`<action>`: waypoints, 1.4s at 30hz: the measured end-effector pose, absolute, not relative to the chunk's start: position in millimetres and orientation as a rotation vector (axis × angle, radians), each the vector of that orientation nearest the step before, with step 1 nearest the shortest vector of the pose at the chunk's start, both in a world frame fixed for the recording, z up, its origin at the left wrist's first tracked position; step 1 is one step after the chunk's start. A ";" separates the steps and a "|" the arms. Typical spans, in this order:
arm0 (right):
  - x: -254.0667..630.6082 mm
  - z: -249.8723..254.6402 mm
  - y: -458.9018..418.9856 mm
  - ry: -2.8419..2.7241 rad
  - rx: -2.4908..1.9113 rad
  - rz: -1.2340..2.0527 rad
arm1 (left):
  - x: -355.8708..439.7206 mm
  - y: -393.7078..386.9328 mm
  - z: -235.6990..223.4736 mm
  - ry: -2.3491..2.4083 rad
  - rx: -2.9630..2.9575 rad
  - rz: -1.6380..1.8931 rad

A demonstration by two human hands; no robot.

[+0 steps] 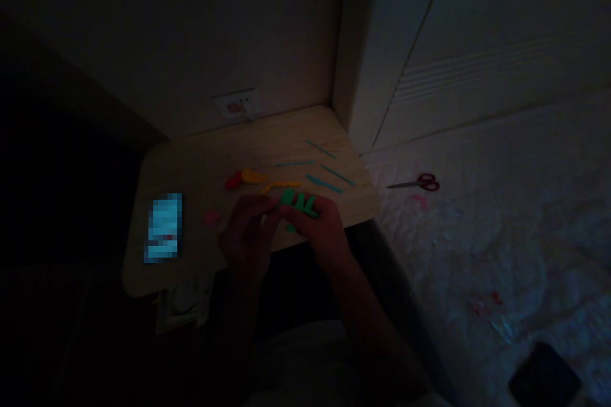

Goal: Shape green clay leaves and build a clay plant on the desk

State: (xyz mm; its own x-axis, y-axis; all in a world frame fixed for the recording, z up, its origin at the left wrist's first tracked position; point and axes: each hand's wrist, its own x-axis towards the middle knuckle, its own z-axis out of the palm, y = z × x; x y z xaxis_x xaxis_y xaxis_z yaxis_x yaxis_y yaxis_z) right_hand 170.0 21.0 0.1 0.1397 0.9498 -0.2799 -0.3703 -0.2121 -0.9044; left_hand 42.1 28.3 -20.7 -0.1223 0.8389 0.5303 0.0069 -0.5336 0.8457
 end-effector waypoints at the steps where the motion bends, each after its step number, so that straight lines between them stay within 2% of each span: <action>1: 170.8 0.0 21.1 -0.678 -1.185 1.401 | 41.6 28.6 -20.4 0.961 1.527 1.724; 15: 175.6 -1.2 21.0 -0.774 -1.149 1.415 | 40.9 30.5 -20.1 1.076 1.365 1.792; 24: 177.0 0.8 20.4 -0.771 -1.167 1.415 | 34.1 32.3 -20.5 0.942 1.533 1.767; 30: 176.8 4.1 18.7 -0.788 -1.176 1.410 | 30.6 32.5 -23.3 1.034 1.616 1.766; 42: 171.9 5.8 20.3 -0.743 -1.154 1.375 | 39.9 30.7 -24.8 1.061 1.510 1.865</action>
State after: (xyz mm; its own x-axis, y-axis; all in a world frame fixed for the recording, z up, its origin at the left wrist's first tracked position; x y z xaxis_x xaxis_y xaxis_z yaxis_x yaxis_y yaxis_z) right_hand 171.9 20.3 5.8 0.1174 0.9691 -0.2168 -0.3500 -0.1639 -0.9223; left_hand 39.9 30.7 -24.8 -0.2501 0.7870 0.5640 0.0830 -0.5629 0.8223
